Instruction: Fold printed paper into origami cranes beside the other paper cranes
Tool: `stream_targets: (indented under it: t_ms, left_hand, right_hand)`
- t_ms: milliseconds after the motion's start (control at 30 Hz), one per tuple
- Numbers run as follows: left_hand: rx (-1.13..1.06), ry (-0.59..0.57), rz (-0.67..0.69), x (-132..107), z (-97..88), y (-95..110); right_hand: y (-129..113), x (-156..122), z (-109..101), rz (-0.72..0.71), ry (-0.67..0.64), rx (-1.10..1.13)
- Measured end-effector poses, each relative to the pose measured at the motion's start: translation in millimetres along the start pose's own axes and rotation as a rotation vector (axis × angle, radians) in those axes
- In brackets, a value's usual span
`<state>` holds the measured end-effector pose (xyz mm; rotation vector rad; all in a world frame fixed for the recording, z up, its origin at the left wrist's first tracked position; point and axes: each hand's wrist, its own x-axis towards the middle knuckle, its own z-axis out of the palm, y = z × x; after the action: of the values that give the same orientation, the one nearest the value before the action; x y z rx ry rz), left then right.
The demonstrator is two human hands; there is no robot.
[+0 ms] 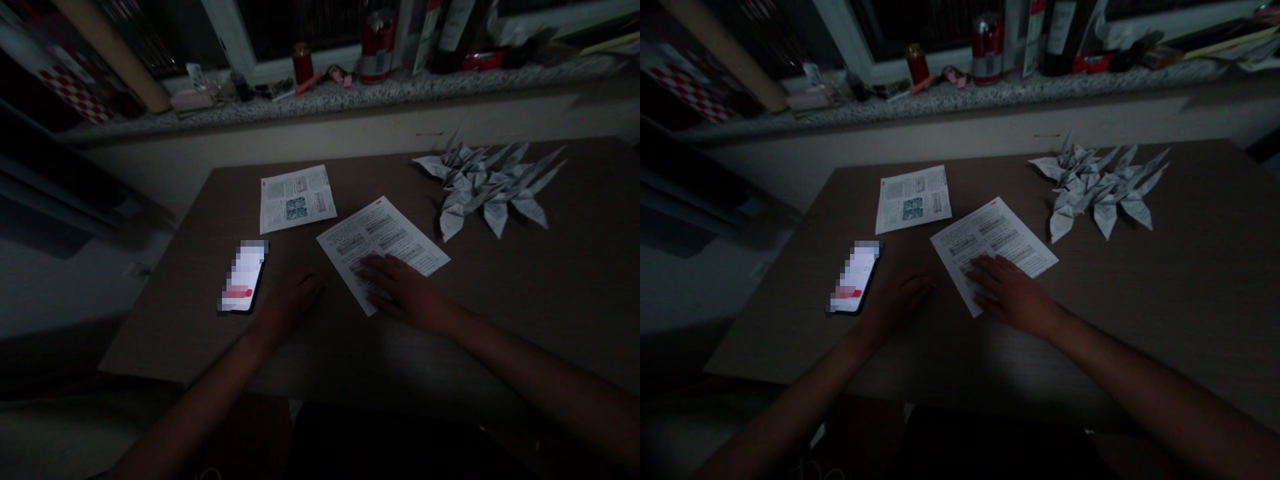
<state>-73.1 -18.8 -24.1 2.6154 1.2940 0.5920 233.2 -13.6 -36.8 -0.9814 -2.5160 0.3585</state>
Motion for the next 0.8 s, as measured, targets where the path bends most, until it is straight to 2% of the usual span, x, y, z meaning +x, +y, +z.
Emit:
stream_targets:
  t_ms: [267, 433, 533, 633, 700, 800]
  left_hand:
    - [-0.007, 0.001, -0.025, 14, -8.9, 10]
    - [-0.039, 0.013, 0.023, 17, -6.2, 30]
    - [-0.076, -0.078, 0.130, 19, -1.6, 47]
    - [-0.044, -0.203, 0.156, 21, 2.3, 59]
    - [-0.025, -0.253, 0.160, 21, 4.0, 60]
    - [-0.018, -0.262, 0.177, 21, 5.9, 55]
  right_hand:
    - [-6, 2, -2, 0.035, 0.021, 0.090]
    - [-12, 0, -11, 0.071, 0.043, 0.107]
    - [-8, -5, -20, 0.061, 0.052, 0.052]
    - [2, -16, -28, 0.071, 0.045, -0.005]
    - [7, -26, -32, 0.092, 0.031, -0.018]
    - [6, -41, -39, 0.120, 0.007, 0.011]
